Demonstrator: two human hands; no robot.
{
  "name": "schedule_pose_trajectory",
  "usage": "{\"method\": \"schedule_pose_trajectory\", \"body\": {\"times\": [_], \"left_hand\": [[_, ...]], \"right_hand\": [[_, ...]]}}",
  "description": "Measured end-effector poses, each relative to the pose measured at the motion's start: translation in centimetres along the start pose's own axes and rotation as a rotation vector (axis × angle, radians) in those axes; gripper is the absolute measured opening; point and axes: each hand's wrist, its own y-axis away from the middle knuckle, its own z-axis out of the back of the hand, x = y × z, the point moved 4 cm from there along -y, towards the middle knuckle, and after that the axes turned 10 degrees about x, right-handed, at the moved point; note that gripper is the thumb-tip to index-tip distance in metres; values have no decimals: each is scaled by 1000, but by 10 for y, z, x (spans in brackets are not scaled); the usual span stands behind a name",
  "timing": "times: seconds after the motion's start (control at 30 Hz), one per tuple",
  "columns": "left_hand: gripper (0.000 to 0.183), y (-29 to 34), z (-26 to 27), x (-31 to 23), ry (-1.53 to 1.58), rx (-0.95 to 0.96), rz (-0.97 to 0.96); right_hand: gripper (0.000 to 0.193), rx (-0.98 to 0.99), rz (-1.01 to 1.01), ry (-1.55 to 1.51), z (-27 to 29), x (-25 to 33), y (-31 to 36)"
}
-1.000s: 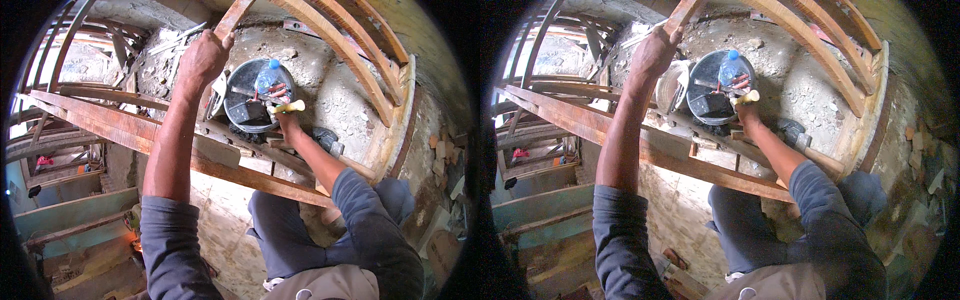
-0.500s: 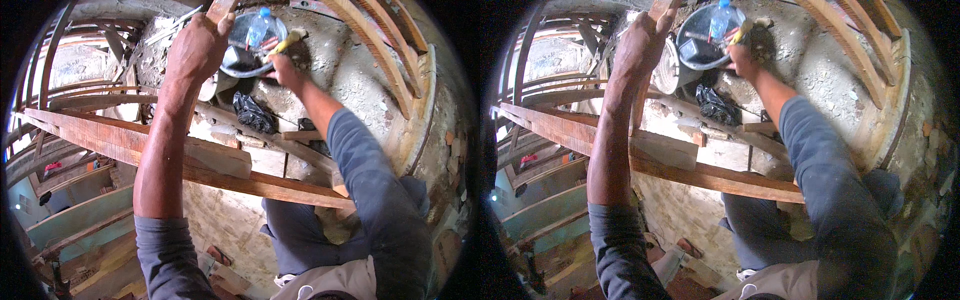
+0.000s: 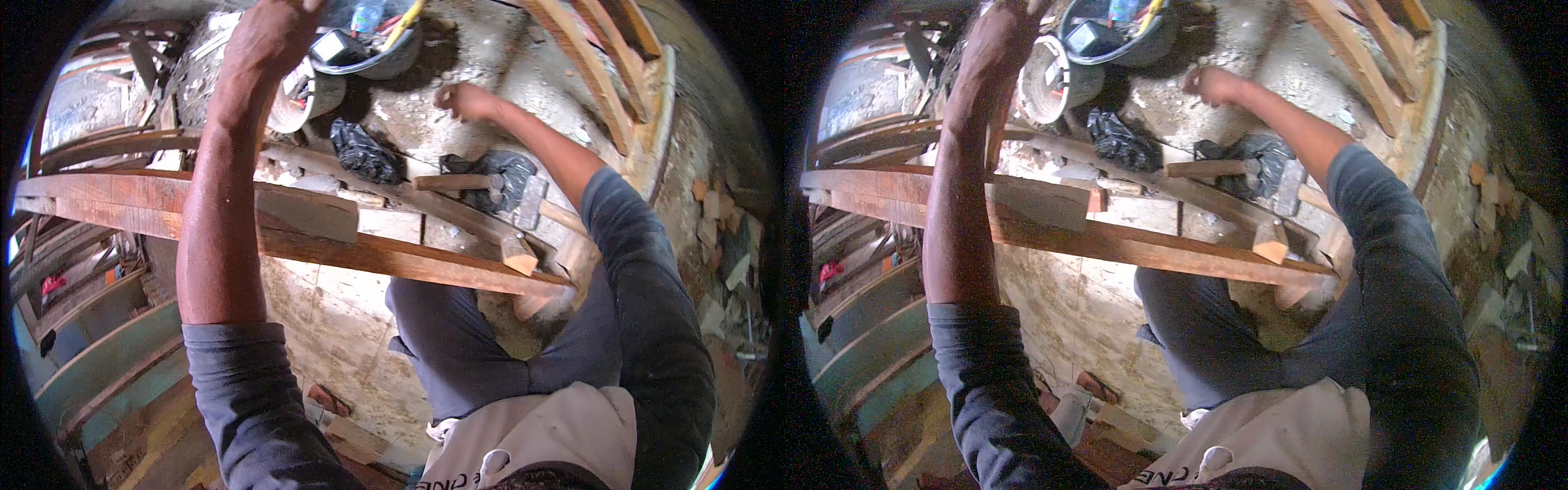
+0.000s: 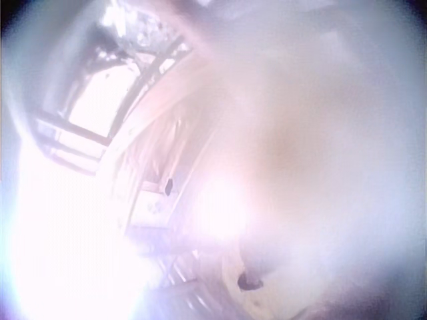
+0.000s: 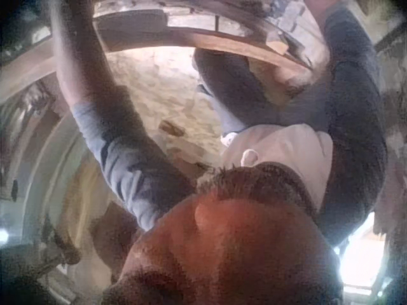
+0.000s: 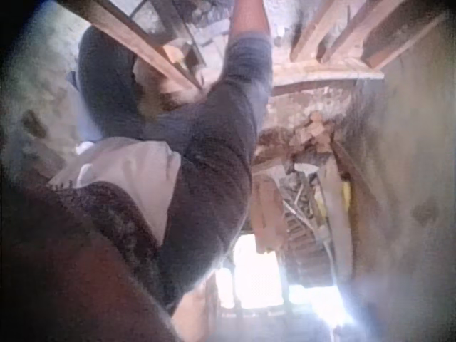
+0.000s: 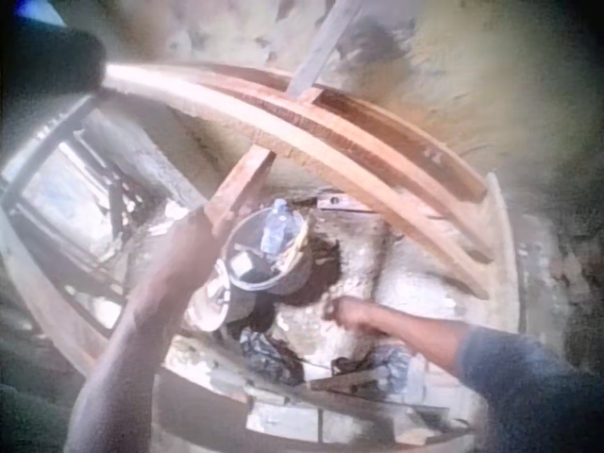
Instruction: The person assembles a curved wooden frame by positioning planks and securing them with a hammer and nails. They also clear debris from the work area and pour water from a bucket onto the frame.
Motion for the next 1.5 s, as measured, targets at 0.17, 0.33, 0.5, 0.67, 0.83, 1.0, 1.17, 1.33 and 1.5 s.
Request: {"method": "schedule_pose_trajectory", "body": {"times": [0.17, 0.33, 0.5, 0.67, 0.83, 1.0, 1.17, 1.33, 1.5], "left_hand": [[72, -6, -7, 5, -63, -111, -294], [76, -13, -11, 18, -42, -99, -125], [74, -6, -5, 9, -78, -67, -170], [58, 13, 8, -2, -8, -33, -81], [60, 23, 21, -17, -31, -8, -82], [60, 28, 20, -18, 27, 5, -80], [60, 16, 14, -11, -33, 25, -16], [60, 8, 6, -6, 10, -23, -69], [61, 5, 4, -4, 14, -1, -45]], "right_hand": [[72, 44, -90, 497, -64, -58, 107], [72, -196, -32, 674, -113, -58, 131], [59, -180, -3, 845, -134, -61, 102], [54, -169, 5, 627, -126, -67, 102], [38, -279, 16, 273, -87, -51, 111], [32, -323, 136, -70, -55, -29, 90], [31, -301, 100, -252, -43, -33, 84], [28, -286, 96, -271, -37, -23, 94], [43, -294, 148, -169, -20, 20, 104]]}}
